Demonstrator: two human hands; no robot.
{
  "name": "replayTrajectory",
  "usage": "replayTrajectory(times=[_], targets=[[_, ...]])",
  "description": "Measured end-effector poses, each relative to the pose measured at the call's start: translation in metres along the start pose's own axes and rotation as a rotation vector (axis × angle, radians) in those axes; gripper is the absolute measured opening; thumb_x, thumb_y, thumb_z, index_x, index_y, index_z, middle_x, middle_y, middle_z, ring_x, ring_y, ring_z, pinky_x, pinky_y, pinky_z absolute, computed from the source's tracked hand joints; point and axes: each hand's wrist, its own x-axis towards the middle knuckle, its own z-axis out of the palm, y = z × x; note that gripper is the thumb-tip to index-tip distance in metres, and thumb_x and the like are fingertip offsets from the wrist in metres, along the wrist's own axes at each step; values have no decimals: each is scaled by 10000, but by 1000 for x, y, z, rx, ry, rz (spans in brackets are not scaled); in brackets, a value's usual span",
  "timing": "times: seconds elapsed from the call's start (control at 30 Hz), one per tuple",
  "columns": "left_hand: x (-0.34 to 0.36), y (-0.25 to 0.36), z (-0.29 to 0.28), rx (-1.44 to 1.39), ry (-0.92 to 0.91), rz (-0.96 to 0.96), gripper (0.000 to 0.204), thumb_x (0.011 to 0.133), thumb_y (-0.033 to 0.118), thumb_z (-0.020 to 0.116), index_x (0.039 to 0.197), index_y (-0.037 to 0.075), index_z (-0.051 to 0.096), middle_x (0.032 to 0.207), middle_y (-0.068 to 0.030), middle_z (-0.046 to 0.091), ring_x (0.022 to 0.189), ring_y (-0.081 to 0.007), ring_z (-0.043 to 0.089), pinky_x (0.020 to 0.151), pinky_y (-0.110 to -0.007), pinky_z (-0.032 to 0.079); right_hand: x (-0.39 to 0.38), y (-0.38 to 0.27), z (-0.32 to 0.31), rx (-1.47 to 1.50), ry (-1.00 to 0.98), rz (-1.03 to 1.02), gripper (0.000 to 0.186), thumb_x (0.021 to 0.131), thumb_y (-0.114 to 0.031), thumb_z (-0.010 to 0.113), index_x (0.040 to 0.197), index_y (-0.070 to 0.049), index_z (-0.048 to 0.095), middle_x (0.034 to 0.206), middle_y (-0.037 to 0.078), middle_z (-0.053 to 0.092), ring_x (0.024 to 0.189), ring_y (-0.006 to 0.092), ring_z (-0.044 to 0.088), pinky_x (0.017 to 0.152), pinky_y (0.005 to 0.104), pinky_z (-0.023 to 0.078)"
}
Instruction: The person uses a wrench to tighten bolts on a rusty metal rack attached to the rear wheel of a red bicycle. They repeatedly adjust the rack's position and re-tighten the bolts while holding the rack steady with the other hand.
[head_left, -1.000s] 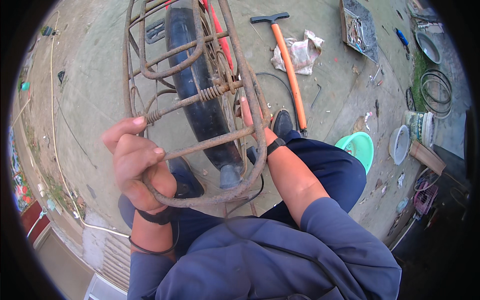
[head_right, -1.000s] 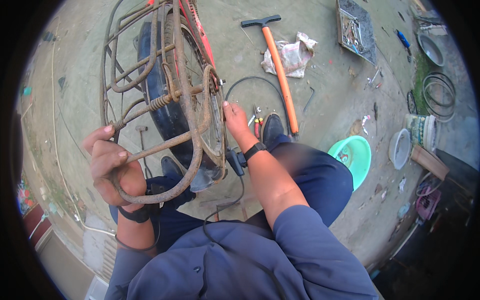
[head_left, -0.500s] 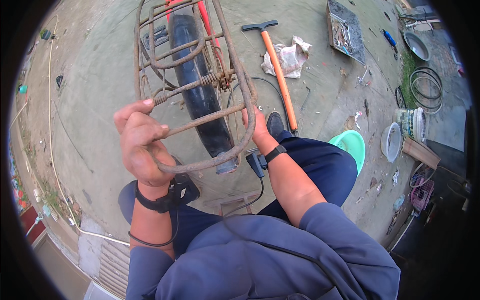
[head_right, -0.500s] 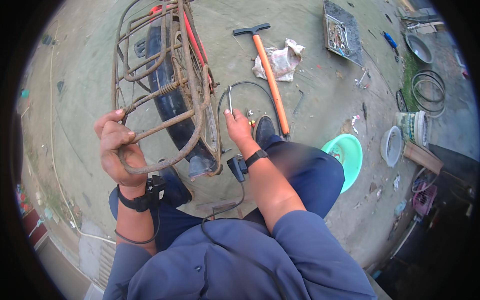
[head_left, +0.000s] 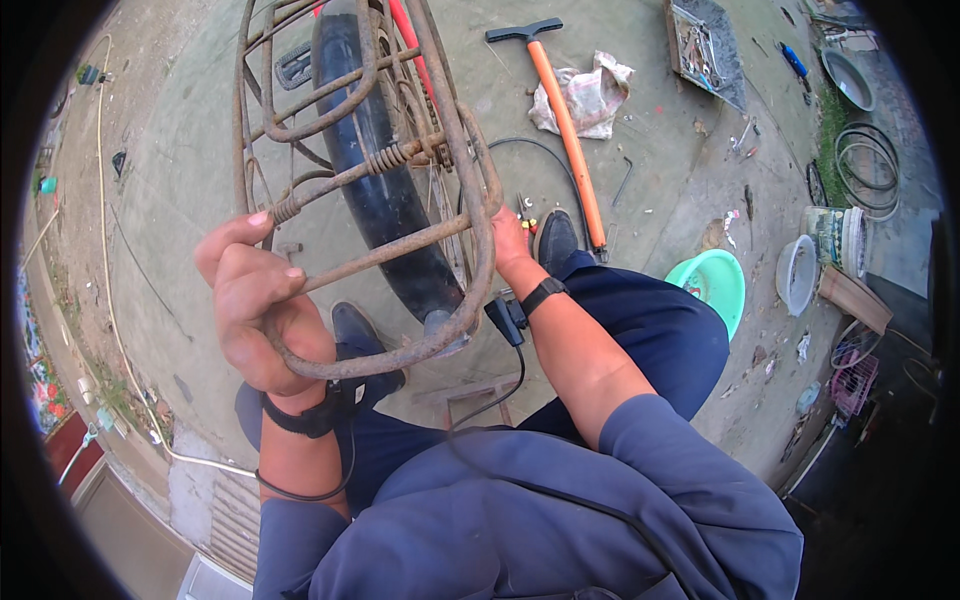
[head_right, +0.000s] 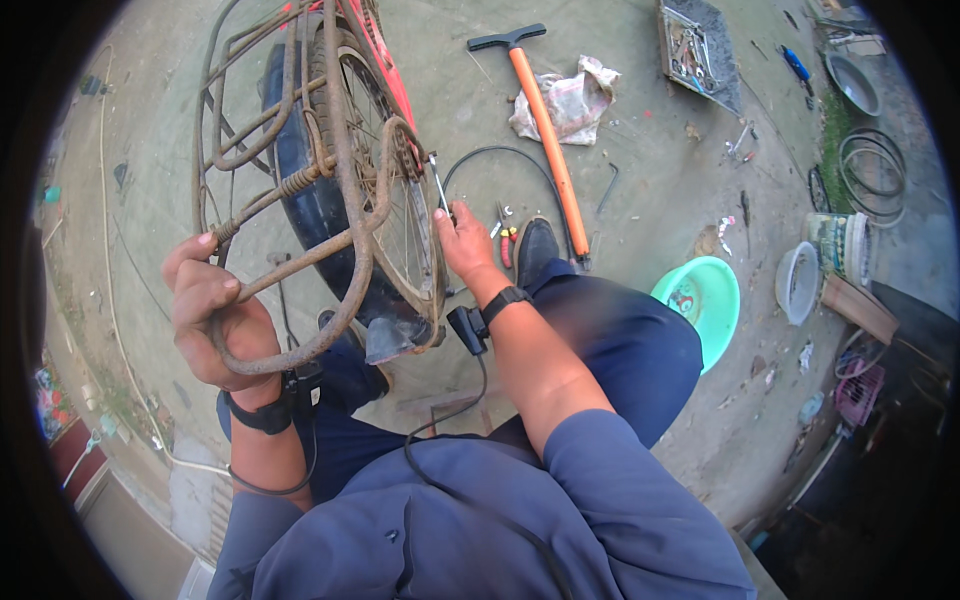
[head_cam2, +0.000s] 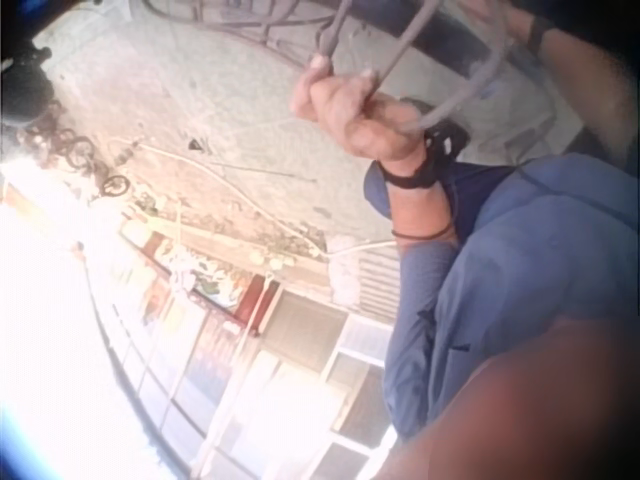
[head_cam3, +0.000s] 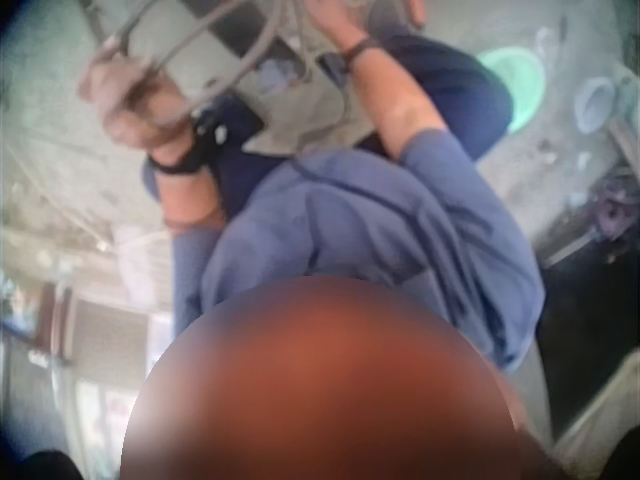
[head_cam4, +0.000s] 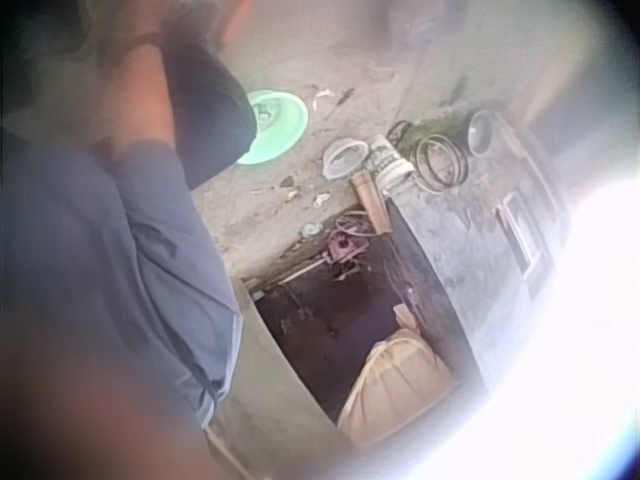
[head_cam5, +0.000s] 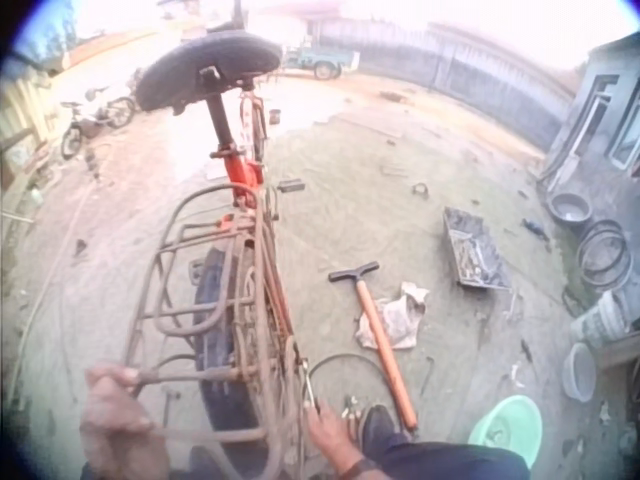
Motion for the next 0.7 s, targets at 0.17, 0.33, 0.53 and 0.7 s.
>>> replayTrajectory(times=[0.17, 0.33, 0.53, 0.7], targets=[[0, 2, -2, 63, -41, 12, 172, 994, 195, 512, 937, 44, 572, 699, -72, 518, 1073, -335, 554, 924, -449, 459, 2, -4, -2, -74, 25, 39, 365, 992, -463, 541, 1149, -138, 595, 937, 228, 689, 917, 476, 638, 769, 534, 498], [0, 6, -3, 55, -43, -50, 241, 1015, 292, 549, 944, 62, 575, 701, -65, 519, 1089, -334, 552, 935, -453, 459, 5, -3, 2, -164, 80, -103, 354, 995, -450, 541, 1165, -146, 603, 946, 211, 697, 919, 460, 650, 764, 521, 504], [1, 6, -4, 55, -59, -42, 247, 1025, 310, 555, 956, 73, 572, 717, -65, 530, 1091, -327, 554, 945, -460, 464, 1, 3, 6, -144, 115, -154, 348, 999, -439, 544, 1169, -143, 609, 942, 209, 699, 912, 457, 655, 760, 512, 509], [1, 5, -4, 72, -60, -21, 213, 1023, 268, 552, 955, 67, 566, 724, -75, 538, 1070, -333, 562, 940, -468, 475, 3, 5, 9, -168, 136, -173, 364, 1009, -442, 523, 1175, -128, 604, 955, 226, 695, 929, 465, 651, 779, 518, 509]])
